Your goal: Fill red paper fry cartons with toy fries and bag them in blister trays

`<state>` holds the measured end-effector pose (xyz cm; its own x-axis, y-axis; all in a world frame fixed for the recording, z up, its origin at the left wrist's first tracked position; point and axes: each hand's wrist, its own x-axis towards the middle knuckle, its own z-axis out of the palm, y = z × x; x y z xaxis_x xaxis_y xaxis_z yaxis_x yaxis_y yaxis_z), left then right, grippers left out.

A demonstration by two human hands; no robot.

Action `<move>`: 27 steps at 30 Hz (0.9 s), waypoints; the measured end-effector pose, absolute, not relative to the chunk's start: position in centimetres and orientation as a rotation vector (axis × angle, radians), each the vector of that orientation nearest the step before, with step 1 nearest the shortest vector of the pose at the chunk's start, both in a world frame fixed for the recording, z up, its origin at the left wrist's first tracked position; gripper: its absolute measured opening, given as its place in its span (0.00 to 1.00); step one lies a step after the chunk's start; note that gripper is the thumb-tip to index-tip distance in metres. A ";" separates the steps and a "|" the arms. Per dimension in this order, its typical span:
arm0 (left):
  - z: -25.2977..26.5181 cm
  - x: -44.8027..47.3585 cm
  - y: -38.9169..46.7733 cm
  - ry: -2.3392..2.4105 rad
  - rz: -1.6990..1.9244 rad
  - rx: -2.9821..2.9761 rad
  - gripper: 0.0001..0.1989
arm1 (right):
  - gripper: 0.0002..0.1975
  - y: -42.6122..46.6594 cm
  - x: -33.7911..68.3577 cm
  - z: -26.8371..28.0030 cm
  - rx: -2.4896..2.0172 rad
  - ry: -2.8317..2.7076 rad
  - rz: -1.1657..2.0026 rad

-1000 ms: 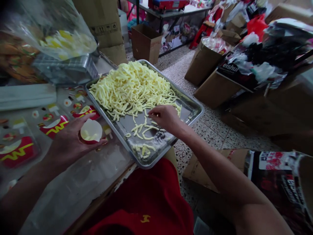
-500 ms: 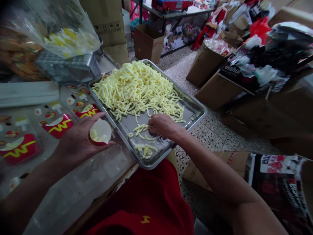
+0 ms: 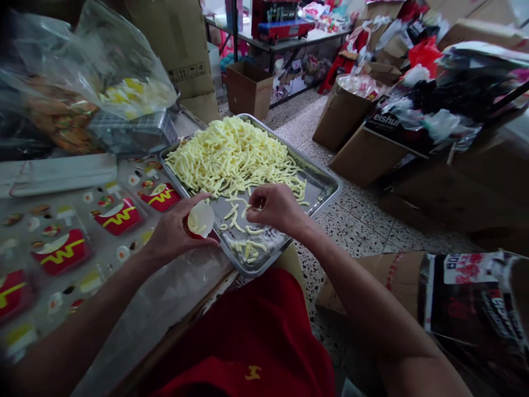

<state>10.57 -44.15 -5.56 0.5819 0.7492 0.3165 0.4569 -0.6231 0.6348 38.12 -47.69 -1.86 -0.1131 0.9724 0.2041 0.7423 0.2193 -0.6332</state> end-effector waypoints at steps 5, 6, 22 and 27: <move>-5.3 9.4 -44.7 1.094 0.795 2.324 0.50 | 0.04 -47.2 39.6 -1.9 -1.662 -1.710 0.499; -5.1 9.2 -44.9 1.131 0.779 2.327 0.50 | 0.04 -47.0 39.6 -2.5 -1.661 -1.741 0.493; -5.2 6.4 -45.9 1.280 0.677 2.436 0.49 | 0.04 -41.9 32.4 -6.8 -1.275 -2.793 0.224; -4.6 8.0 -45.6 1.421 0.573 2.403 0.49 | 0.04 -41.4 32.8 -5.1 -1.525 -1.769 0.793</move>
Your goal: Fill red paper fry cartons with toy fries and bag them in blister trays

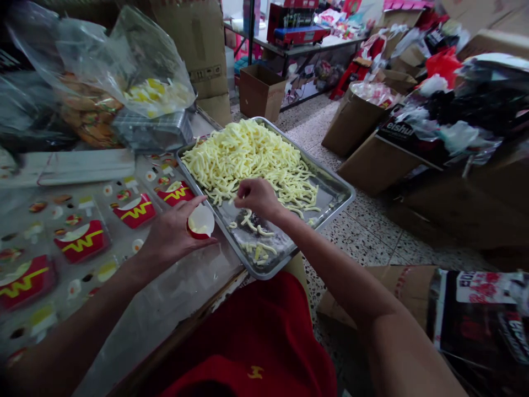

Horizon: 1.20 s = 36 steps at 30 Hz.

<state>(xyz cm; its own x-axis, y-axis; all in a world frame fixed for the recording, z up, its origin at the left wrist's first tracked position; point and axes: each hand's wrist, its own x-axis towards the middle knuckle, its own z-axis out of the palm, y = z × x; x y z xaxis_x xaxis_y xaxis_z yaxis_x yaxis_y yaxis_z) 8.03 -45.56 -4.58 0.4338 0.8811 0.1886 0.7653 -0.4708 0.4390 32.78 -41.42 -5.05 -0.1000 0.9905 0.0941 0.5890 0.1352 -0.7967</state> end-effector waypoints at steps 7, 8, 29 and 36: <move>-4.7 14.1 -44.8 1.544 0.619 2.218 0.50 | 0.13 -43.6 30.2 -2.8 -1.239 -0.954 1.124; -5.1 14.9 -44.7 1.555 0.674 2.194 0.49 | 0.11 -44.1 29.9 -3.3 -1.266 -0.981 1.037; -7.3 13.3 -46.2 1.289 1.032 2.279 0.33 | 0.09 -51.1 28.3 -4.1 -1.501 -1.723 0.534; -5.4 13.9 -44.4 1.252 1.067 2.219 0.40 | 0.06 -50.8 39.7 -5.3 -1.774 -1.669 0.412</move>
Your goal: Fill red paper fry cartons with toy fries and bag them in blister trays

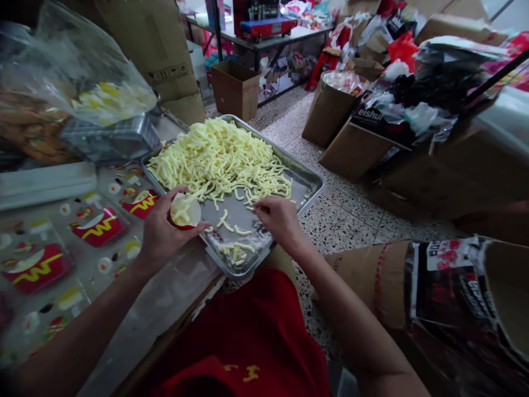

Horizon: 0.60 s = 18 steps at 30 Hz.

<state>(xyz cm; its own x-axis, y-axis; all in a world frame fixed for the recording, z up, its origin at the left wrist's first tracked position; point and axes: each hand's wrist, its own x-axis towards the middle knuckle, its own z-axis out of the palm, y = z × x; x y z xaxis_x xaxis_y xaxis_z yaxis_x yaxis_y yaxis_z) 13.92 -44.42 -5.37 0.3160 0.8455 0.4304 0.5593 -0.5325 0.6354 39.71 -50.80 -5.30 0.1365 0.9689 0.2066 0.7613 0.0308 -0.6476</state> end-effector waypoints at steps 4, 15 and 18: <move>-5.3 11.5 -44.1 1.349 0.979 2.170 0.42 | 0.07 -51.0 38.2 -6.8 -1.908 -2.202 0.330; -5.5 8.0 -43.9 1.331 0.908 2.189 0.44 | 0.23 -46.5 35.0 -5.2 -1.698 -2.303 0.558; -5.5 7.5 -43.9 1.333 0.928 2.196 0.43 | 0.22 -45.7 33.9 -5.8 -1.895 -2.167 0.668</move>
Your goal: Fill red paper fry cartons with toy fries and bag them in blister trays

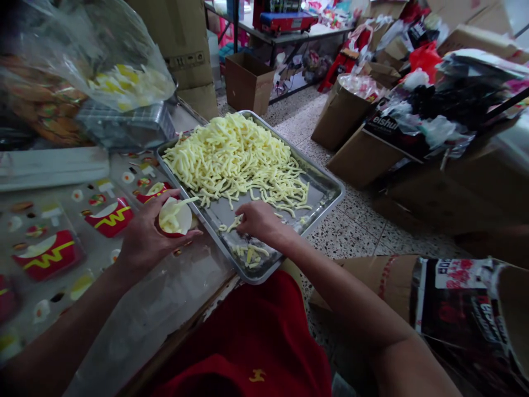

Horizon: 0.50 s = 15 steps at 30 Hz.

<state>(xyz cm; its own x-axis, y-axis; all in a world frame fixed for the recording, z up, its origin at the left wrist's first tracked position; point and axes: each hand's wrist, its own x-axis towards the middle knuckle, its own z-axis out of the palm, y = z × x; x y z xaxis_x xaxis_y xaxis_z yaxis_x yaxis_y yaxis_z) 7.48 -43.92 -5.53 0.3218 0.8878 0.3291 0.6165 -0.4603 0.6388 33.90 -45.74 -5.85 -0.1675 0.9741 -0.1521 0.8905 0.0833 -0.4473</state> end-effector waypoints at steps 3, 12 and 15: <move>-5.6 7.2 -44.1 1.343 0.940 2.187 0.43 | 0.12 -46.3 32.9 -7.0 -2.064 -2.111 0.558; -5.5 8.7 -44.3 1.340 0.852 2.225 0.43 | 0.08 -46.7 31.6 -7.0 -2.171 -2.024 0.251; -5.1 8.8 -43.9 1.434 0.778 2.228 0.43 | 0.08 -44.5 30.6 -6.9 -2.156 -1.932 0.193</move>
<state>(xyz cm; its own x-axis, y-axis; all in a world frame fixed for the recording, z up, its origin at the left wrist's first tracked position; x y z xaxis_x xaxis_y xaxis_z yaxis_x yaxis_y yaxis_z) 8.81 -43.86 -5.09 0.3269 0.9124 0.2461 0.7034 -0.4089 0.5814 30.55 -44.48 -6.88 0.1175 0.9912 0.0607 0.9595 -0.0976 -0.2643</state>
